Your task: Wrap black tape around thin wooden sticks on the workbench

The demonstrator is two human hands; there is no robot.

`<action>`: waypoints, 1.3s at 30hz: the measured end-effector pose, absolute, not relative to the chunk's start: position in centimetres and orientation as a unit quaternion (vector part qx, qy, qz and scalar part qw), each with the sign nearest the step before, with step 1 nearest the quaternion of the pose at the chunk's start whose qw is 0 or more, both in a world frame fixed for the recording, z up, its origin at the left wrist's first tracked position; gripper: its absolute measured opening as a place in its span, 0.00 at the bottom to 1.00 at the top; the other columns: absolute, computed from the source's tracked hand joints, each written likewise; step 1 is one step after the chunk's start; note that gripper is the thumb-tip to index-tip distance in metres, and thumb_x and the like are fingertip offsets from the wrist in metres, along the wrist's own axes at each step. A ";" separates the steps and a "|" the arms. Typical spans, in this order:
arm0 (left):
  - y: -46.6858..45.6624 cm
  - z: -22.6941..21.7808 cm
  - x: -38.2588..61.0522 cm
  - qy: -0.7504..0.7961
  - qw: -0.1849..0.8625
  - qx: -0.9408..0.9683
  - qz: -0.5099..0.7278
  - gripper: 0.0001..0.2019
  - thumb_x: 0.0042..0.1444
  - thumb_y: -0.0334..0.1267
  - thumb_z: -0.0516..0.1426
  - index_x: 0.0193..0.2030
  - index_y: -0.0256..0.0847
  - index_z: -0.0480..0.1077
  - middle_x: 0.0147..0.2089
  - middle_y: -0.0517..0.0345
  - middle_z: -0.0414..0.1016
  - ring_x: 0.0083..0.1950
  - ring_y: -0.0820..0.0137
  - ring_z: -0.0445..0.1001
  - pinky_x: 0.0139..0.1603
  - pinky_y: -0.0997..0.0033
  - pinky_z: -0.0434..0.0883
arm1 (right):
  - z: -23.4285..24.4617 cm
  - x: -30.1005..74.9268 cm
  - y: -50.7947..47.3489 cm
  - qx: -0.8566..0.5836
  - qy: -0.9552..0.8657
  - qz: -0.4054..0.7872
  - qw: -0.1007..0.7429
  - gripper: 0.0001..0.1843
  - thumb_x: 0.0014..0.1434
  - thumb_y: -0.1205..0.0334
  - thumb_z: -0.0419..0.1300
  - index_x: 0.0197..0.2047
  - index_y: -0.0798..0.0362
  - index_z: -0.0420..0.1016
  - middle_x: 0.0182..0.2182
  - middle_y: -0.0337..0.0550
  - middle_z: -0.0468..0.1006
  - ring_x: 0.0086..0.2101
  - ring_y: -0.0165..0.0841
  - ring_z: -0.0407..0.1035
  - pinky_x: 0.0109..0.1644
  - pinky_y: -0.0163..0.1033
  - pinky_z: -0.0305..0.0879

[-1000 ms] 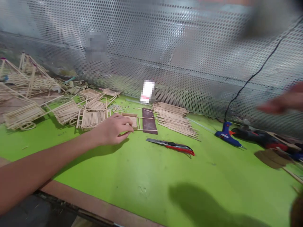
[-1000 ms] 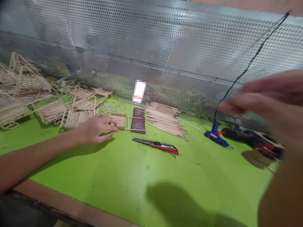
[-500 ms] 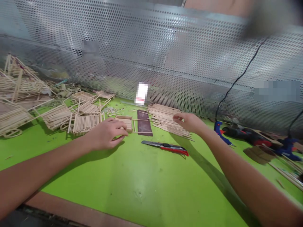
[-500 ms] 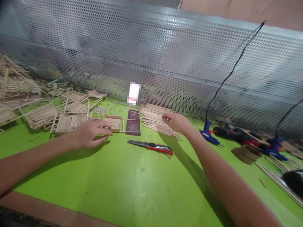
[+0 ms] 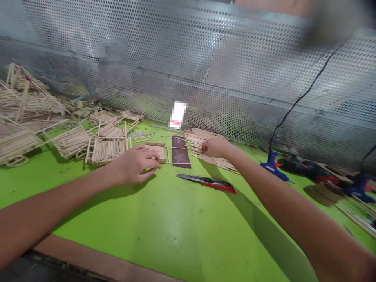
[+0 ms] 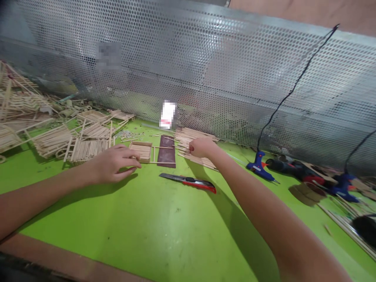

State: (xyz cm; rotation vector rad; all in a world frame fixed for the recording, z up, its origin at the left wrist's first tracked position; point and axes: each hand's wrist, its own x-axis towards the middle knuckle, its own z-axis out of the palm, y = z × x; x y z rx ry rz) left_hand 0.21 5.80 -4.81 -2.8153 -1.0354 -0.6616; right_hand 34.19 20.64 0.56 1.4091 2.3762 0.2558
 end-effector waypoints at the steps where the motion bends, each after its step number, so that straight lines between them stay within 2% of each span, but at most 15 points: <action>1: 5.8 -4.8 0.2 -0.336 0.032 -0.916 -0.218 0.11 0.66 0.36 0.57 0.48 0.45 0.81 0.51 0.51 0.82 0.48 0.60 0.77 0.58 0.47 0.74 | 0.6 34.1 20.6 0.499 0.842 0.095 0.182 0.16 0.62 0.57 0.58 0.49 0.49 0.83 0.43 0.51 0.84 0.39 0.44 0.76 0.38 0.42 0.65; 6: 5.8 -4.8 0.2 -0.334 0.016 -0.916 -0.219 0.12 0.66 0.36 0.56 0.49 0.44 0.81 0.52 0.51 0.81 0.50 0.60 0.77 0.61 0.47 0.72 | 0.5 33.7 20.7 0.500 0.839 0.117 0.182 0.17 0.63 0.56 0.58 0.50 0.51 0.82 0.45 0.52 0.84 0.41 0.45 0.76 0.39 0.42 0.65; 11: 5.7 -4.6 0.2 -0.337 0.018 -0.916 -0.218 0.12 0.66 0.36 0.56 0.48 0.44 0.81 0.53 0.50 0.81 0.52 0.59 0.77 0.62 0.45 0.71 | -0.2 33.6 21.5 0.517 0.827 0.132 0.175 0.20 0.65 0.54 0.56 0.49 0.56 0.82 0.46 0.59 0.83 0.42 0.46 0.76 0.40 0.42 0.66; 19: 5.7 -4.7 0.2 -0.331 0.020 -0.917 -0.222 0.12 0.66 0.36 0.56 0.48 0.44 0.82 0.51 0.50 0.82 0.48 0.60 0.78 0.60 0.47 0.73 | -0.4 34.0 22.9 0.540 0.815 0.144 0.156 0.26 0.68 0.50 0.55 0.61 0.56 0.76 0.56 0.61 0.79 0.49 0.47 0.75 0.46 0.44 0.69; 25: 5.6 -4.5 0.3 -0.329 0.018 -0.917 -0.224 0.12 0.66 0.37 0.56 0.47 0.43 0.82 0.50 0.49 0.82 0.49 0.59 0.78 0.59 0.46 0.73 | -0.6 33.9 22.9 0.539 0.811 0.150 0.172 0.19 0.68 0.54 0.54 0.51 0.55 0.81 0.50 0.59 0.82 0.45 0.47 0.76 0.44 0.45 0.69; 32: 5.7 -4.5 0.3 -0.326 0.007 -0.916 -0.234 0.12 0.66 0.36 0.56 0.46 0.45 0.82 0.50 0.50 0.82 0.48 0.59 0.78 0.59 0.44 0.73 | -0.4 33.5 22.2 0.515 0.825 0.155 0.173 0.17 0.67 0.59 0.54 0.46 0.55 0.83 0.46 0.60 0.83 0.44 0.48 0.76 0.44 0.46 0.68; 39: 5.6 -4.5 0.3 -0.330 0.026 -0.917 -0.222 0.11 0.65 0.35 0.57 0.47 0.44 0.81 0.51 0.51 0.82 0.49 0.60 0.78 0.59 0.47 0.73 | 3.4 32.0 20.9 0.514 0.833 0.162 0.125 0.15 0.68 0.57 0.53 0.44 0.50 0.82 0.40 0.55 0.83 0.37 0.45 0.76 0.41 0.45 0.66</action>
